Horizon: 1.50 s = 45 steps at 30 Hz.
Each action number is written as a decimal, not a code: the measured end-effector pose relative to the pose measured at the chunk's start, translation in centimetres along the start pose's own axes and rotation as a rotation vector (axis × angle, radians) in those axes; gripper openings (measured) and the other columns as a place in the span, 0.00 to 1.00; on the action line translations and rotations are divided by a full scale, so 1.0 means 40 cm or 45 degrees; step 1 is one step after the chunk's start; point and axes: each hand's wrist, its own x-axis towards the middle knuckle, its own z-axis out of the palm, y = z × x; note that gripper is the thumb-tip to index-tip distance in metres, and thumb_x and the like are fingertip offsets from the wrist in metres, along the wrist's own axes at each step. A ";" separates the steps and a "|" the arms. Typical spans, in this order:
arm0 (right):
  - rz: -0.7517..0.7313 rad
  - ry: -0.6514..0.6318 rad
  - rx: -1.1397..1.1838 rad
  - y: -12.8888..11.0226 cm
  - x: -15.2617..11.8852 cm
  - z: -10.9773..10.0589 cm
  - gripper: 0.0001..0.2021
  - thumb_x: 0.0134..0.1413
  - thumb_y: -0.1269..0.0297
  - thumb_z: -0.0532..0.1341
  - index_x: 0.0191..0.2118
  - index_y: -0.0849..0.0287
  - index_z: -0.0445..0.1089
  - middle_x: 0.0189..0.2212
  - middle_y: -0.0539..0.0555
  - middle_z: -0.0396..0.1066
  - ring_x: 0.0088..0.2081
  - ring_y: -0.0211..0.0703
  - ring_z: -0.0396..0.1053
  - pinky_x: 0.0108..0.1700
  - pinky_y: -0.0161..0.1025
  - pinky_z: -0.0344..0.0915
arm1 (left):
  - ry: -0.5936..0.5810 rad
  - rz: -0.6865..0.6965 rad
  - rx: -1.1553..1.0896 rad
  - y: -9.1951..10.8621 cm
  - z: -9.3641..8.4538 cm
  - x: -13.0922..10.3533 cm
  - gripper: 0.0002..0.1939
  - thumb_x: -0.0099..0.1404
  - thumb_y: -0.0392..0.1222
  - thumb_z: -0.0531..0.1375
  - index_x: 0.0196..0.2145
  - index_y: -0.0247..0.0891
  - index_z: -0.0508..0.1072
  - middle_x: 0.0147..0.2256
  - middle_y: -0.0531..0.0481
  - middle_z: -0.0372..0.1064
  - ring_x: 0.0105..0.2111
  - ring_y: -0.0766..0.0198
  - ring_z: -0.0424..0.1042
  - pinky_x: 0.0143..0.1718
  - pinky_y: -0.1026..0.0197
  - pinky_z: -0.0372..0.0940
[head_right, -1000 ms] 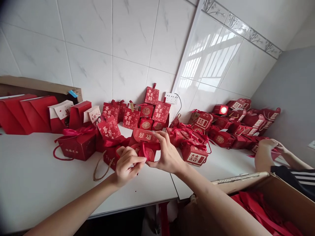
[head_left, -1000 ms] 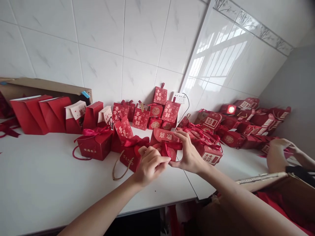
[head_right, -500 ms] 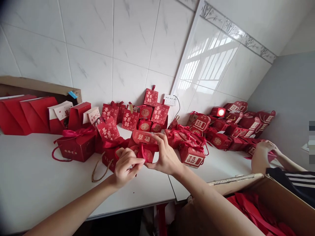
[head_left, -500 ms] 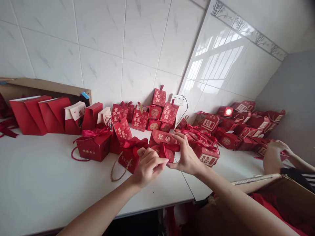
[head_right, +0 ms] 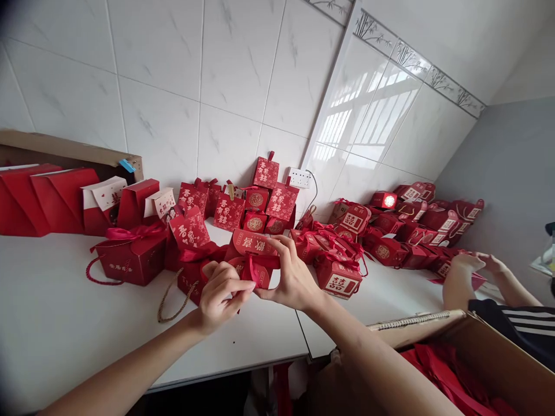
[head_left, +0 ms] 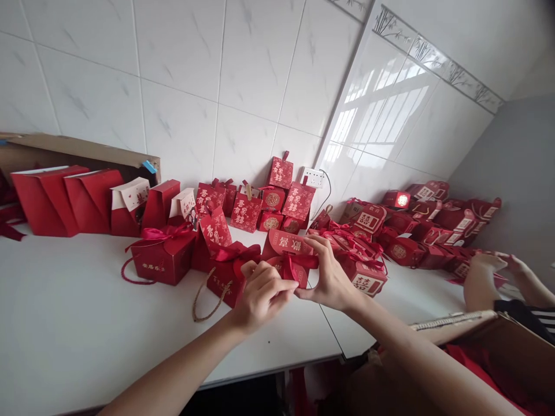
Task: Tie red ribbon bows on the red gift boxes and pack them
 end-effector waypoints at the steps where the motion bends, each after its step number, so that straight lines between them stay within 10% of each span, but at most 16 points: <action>1: -0.003 -0.001 0.002 0.000 0.000 0.000 0.43 0.44 0.48 0.64 0.60 0.59 0.42 0.51 0.67 0.53 0.55 0.62 0.57 0.48 0.58 0.67 | 0.004 0.004 0.007 0.001 0.000 0.001 0.06 0.62 0.31 0.57 0.34 0.40 0.69 0.20 0.58 0.59 0.25 0.68 0.58 0.34 0.59 0.48; 31: 0.085 -0.045 0.080 -0.004 0.021 -0.002 0.47 0.36 0.52 0.68 0.59 0.56 0.41 0.52 0.64 0.52 0.56 0.56 0.58 0.43 0.49 0.71 | -0.001 0.102 0.019 -0.009 -0.013 0.028 0.06 0.60 0.29 0.59 0.34 0.39 0.70 0.18 0.58 0.58 0.22 0.69 0.59 0.29 0.60 0.51; 39: 0.401 -0.131 0.122 0.001 0.015 0.018 0.48 0.34 0.54 0.68 0.57 0.62 0.42 0.50 0.67 0.55 0.53 0.59 0.60 0.47 0.52 0.68 | 0.118 -0.743 -0.237 -0.039 0.024 -0.013 0.29 0.61 0.47 0.57 0.57 0.42 0.52 0.51 0.41 0.57 0.49 0.56 0.62 0.46 0.53 0.64; 45: 0.288 -0.002 0.160 0.014 0.015 0.017 0.49 0.35 0.58 0.67 0.59 0.63 0.37 0.51 0.68 0.54 0.54 0.59 0.60 0.51 0.54 0.64 | -0.078 -0.927 -0.496 -0.034 0.022 -0.007 0.42 0.57 0.52 0.59 0.62 0.45 0.41 0.61 0.38 0.46 0.60 0.46 0.53 0.56 0.41 0.57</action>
